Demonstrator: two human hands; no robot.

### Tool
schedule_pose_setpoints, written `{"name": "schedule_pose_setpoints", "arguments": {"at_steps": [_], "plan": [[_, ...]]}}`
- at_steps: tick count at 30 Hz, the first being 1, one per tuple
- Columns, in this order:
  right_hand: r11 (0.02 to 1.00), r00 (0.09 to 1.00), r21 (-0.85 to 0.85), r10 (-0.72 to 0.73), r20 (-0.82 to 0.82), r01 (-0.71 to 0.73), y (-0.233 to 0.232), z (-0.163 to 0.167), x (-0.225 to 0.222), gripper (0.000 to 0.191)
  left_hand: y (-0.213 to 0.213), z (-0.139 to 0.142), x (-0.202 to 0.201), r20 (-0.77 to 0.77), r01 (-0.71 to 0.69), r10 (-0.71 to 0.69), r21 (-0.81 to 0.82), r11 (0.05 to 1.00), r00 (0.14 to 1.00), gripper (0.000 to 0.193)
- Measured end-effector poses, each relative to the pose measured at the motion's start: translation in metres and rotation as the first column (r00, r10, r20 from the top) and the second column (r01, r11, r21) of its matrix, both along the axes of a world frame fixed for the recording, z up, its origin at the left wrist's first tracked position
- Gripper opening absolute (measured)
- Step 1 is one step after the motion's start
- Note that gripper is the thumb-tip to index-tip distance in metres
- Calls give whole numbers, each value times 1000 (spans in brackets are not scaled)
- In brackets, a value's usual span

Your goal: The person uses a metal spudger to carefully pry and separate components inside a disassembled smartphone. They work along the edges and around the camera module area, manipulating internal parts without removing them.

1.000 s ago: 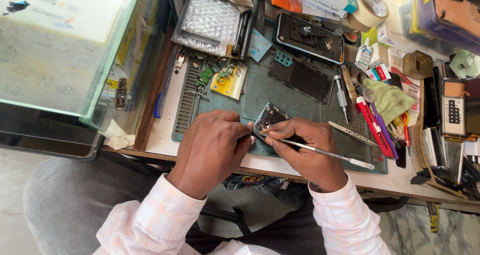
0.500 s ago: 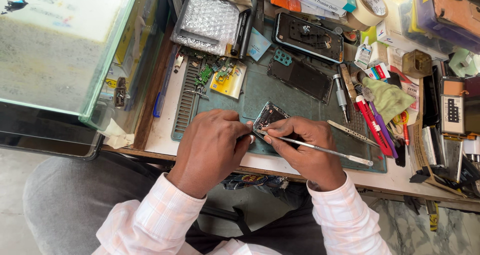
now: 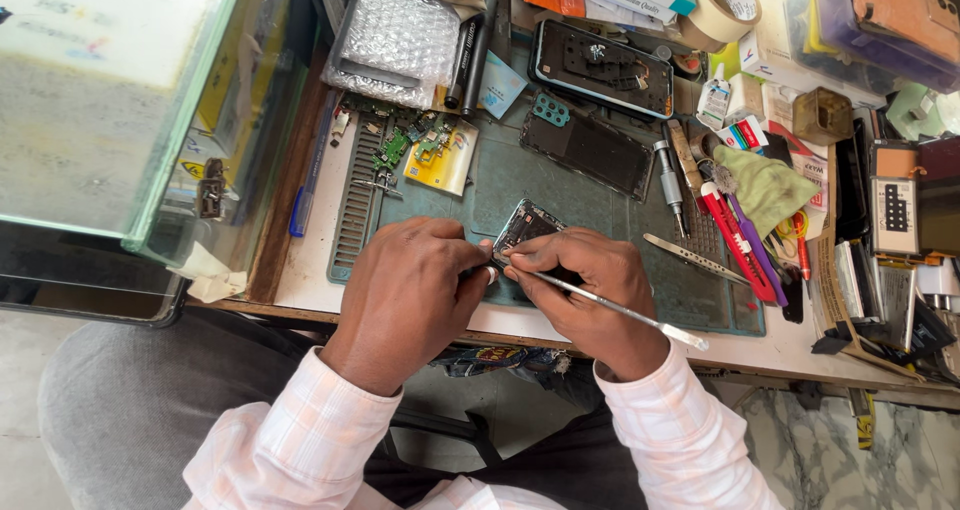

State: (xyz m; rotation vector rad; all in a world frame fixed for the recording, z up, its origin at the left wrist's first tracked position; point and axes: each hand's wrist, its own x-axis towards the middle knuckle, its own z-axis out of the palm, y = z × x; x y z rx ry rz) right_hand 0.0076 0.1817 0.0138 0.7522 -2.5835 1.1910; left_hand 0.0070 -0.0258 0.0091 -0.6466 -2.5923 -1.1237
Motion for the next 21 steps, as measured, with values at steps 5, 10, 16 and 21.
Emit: {"name": "schedule_pose_setpoints", "arguments": {"at_steps": [5, 10, 16, 21], "plan": [[993, 994, -100, -51, 97, 60, 1, -1, 0, 9, 0, 1, 0, 40, 10, -9, -12, 1000, 999, 16], [993, 987, -81, -68, 148, 80, 5, 2, 4, 9, -2, 0, 1, 3, -1, 1, 4, 1000, 1000, 14], [994, 996, -108, 22, 86, -12, 2, 2, 1, 11, -3, -1, 0, -6, 9, -9, 14, 1000, 1000, 16], [998, 998, -57, -20, 55, 23, 0, 2, 1, 11, -2, -1, 0, 4, 14, -14, 5, 1000, 1000, 16]]}}
